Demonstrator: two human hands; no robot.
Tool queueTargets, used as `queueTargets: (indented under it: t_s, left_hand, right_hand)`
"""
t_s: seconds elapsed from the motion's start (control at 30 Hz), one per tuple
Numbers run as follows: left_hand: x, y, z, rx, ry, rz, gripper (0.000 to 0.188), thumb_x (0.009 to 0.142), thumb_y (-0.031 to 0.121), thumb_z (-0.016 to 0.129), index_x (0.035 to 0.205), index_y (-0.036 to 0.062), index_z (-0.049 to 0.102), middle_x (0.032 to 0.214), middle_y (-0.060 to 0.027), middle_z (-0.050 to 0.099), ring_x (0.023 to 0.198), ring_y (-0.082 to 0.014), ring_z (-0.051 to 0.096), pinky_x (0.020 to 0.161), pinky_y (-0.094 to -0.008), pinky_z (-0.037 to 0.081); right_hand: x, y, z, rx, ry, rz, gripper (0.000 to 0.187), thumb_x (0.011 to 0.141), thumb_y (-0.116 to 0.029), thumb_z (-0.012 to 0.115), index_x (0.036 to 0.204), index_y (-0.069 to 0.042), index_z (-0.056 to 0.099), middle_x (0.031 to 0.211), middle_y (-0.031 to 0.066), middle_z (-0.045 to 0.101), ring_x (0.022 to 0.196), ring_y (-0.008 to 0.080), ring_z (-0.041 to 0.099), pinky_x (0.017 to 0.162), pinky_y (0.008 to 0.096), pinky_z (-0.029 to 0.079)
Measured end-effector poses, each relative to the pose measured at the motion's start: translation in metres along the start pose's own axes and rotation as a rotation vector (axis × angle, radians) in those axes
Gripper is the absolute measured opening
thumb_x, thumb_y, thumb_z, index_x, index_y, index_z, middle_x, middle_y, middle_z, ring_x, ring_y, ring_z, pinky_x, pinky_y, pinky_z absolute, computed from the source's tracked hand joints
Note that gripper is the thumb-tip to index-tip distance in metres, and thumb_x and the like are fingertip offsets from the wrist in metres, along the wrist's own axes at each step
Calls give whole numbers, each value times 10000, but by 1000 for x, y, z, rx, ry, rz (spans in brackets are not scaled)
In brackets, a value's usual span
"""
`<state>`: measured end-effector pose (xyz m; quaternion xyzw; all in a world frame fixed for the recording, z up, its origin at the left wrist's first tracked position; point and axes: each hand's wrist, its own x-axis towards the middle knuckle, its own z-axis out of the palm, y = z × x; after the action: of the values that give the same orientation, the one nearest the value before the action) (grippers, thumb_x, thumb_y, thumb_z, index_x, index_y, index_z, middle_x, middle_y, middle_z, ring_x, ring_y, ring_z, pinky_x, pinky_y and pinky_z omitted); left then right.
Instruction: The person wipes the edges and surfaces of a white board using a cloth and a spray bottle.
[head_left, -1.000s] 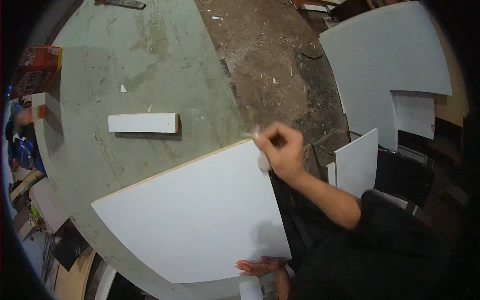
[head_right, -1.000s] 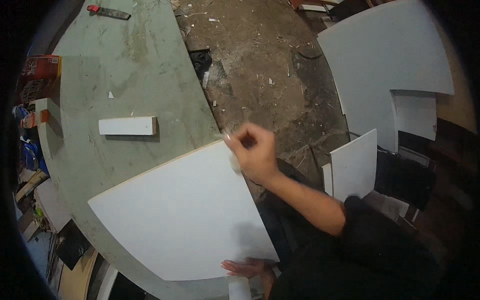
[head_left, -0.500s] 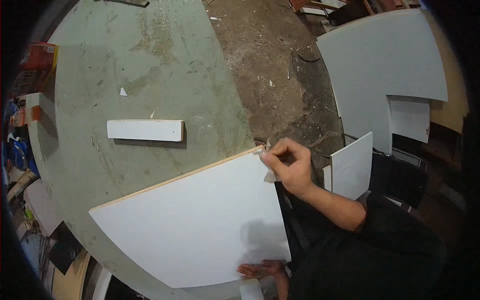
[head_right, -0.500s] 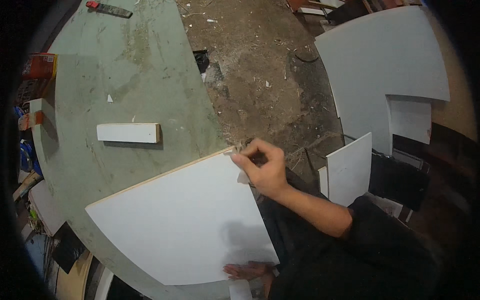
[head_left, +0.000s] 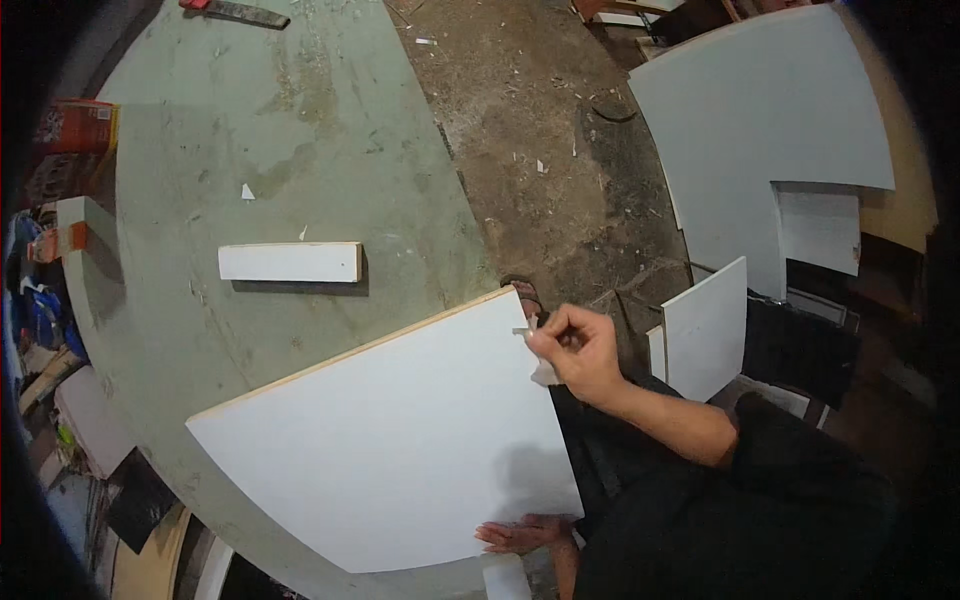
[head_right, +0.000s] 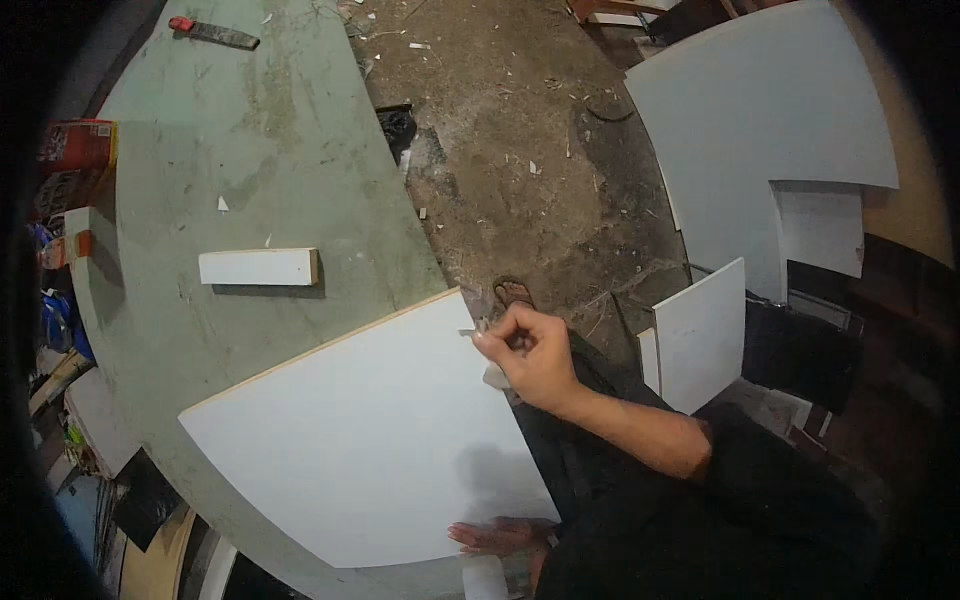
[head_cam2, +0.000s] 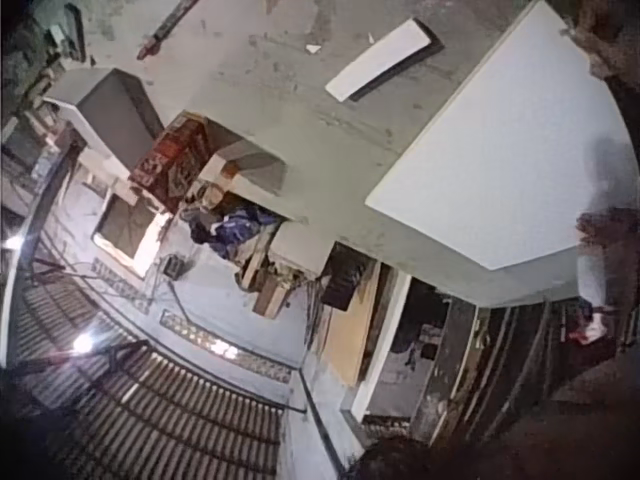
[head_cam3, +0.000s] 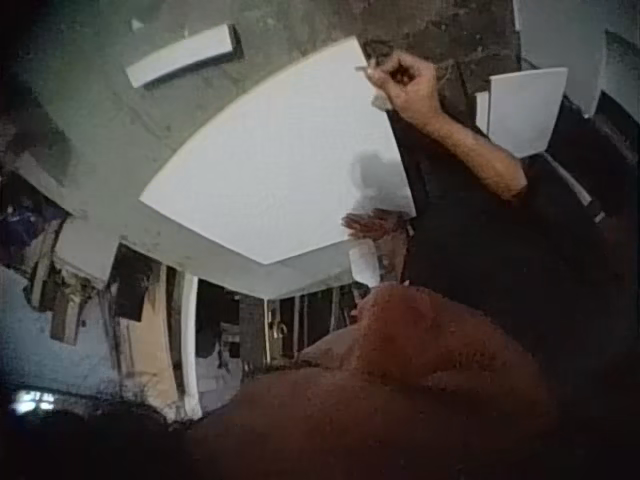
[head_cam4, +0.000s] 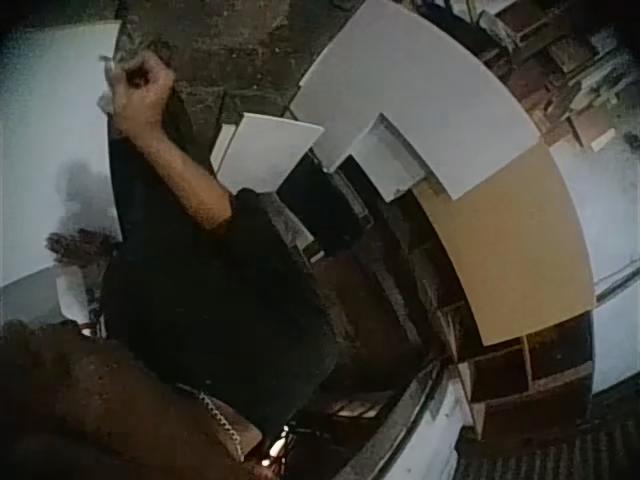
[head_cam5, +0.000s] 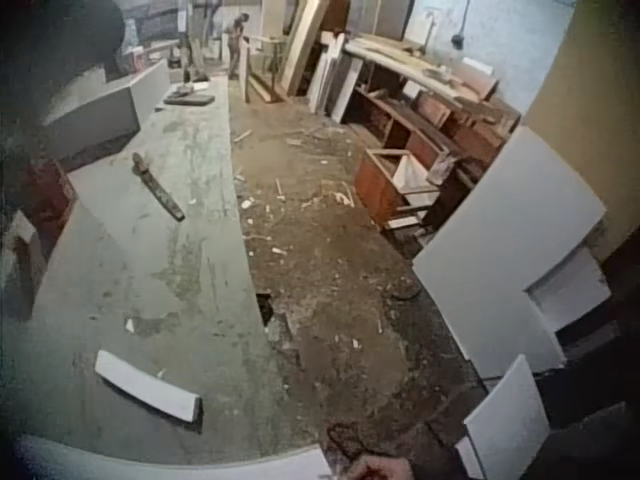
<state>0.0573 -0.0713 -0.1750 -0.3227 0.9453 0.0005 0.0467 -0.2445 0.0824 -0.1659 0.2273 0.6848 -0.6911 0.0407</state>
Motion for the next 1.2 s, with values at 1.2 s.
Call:
queueTargets:
  t_s: [1.2]
  left_hand:
    - [-27,6,-39,-87,-140,-14,612,1017,376,335,1488,-12,275,1551,-224,246,1465,-397,181,1140,-685,17]
  right_hand:
    - [50,-51,6,-792,-326,-816,106,783,-161,778,797,-114,684,766,28,589,732,170,479,707,338,326]
